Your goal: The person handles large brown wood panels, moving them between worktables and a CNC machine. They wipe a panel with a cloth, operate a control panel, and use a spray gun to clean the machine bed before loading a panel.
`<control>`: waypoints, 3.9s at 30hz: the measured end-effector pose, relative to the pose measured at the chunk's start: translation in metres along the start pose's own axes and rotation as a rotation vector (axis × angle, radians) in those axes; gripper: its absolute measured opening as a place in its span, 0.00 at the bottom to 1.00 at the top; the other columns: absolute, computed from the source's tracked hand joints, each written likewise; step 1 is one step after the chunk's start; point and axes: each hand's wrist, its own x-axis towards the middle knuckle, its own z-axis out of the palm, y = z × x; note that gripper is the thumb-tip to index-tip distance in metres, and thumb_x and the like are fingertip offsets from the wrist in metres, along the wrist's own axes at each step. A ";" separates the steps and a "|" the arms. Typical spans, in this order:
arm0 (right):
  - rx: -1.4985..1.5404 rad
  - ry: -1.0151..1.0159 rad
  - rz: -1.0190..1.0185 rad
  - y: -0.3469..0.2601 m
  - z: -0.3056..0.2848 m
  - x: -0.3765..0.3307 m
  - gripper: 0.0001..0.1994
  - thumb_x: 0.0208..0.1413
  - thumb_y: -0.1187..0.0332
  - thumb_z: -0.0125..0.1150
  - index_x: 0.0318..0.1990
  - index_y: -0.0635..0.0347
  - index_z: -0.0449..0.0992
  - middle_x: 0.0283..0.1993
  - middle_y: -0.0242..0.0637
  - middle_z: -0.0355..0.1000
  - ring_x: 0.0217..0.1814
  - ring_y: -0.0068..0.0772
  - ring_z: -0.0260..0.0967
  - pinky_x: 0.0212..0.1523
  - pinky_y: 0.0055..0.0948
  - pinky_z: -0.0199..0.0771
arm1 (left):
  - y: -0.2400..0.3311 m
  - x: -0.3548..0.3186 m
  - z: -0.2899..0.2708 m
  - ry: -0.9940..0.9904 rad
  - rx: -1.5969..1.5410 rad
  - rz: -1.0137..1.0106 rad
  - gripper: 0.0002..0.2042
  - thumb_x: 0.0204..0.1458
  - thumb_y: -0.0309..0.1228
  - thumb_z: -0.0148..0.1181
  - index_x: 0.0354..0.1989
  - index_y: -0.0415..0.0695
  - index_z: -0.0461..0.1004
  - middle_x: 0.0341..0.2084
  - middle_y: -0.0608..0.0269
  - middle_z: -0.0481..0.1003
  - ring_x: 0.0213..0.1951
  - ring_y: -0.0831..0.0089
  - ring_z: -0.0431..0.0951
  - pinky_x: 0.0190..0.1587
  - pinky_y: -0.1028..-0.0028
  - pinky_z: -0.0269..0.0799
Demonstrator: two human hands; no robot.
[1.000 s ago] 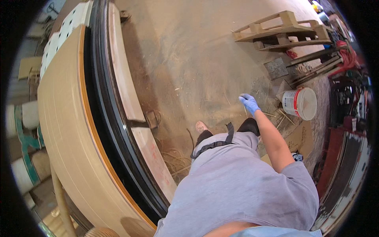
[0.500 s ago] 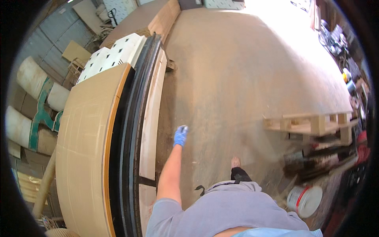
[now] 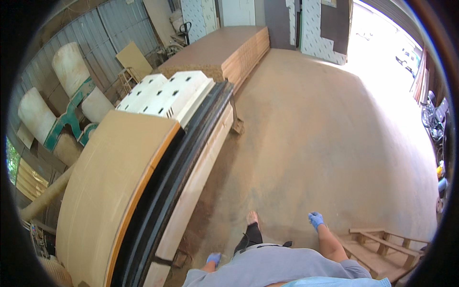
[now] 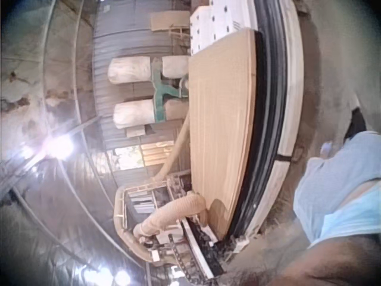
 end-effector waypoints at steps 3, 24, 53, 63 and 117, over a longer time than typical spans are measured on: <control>0.026 -0.047 -0.025 -0.047 0.046 0.073 0.14 0.49 0.63 0.60 0.39 0.63 0.75 0.28 0.32 0.72 0.25 0.23 0.66 0.23 0.25 0.66 | 0.011 0.069 -0.106 0.114 -0.081 0.077 0.23 0.55 0.46 0.38 0.49 0.44 0.70 0.52 0.46 0.67 0.55 0.53 0.65 0.54 0.59 0.62; -0.399 -0.119 -0.002 -0.418 0.009 0.611 0.17 0.44 0.59 0.58 0.32 0.67 0.76 0.27 0.43 0.74 0.29 0.38 0.72 0.31 0.35 0.71 | 0.446 0.422 -0.691 0.553 -0.763 0.147 0.17 0.52 0.43 0.53 0.40 0.42 0.74 0.36 0.52 0.76 0.41 0.61 0.74 0.47 0.67 0.66; -1.343 -0.691 -1.232 -1.098 0.606 1.049 0.34 0.44 0.46 0.59 0.60 0.44 0.60 0.62 0.38 0.57 0.66 0.40 0.49 0.64 0.45 0.43 | 0.486 0.738 -1.329 0.743 -1.117 0.034 0.24 0.52 0.44 0.55 0.53 0.42 0.65 0.50 0.52 0.69 0.52 0.58 0.69 0.55 0.67 0.62; -1.554 -0.843 -1.686 -1.222 0.782 1.147 0.34 0.43 0.49 0.61 0.59 0.45 0.61 0.61 0.41 0.56 0.65 0.44 0.48 0.63 0.48 0.44 | 0.483 0.815 -1.521 1.037 -0.681 -0.380 0.36 0.42 0.46 0.62 0.61 0.52 0.55 0.63 0.47 0.49 0.62 0.50 0.52 0.59 0.58 0.55; 0.565 -0.909 0.555 -1.194 0.669 1.330 0.33 0.51 0.36 0.43 0.58 0.46 0.63 0.61 0.31 0.61 0.62 0.42 0.57 0.61 0.49 0.56 | 0.551 0.861 -1.465 0.815 -2.349 -0.388 0.35 0.45 0.49 0.63 0.55 0.36 0.61 0.49 0.54 0.68 0.49 0.65 0.67 0.51 0.69 0.63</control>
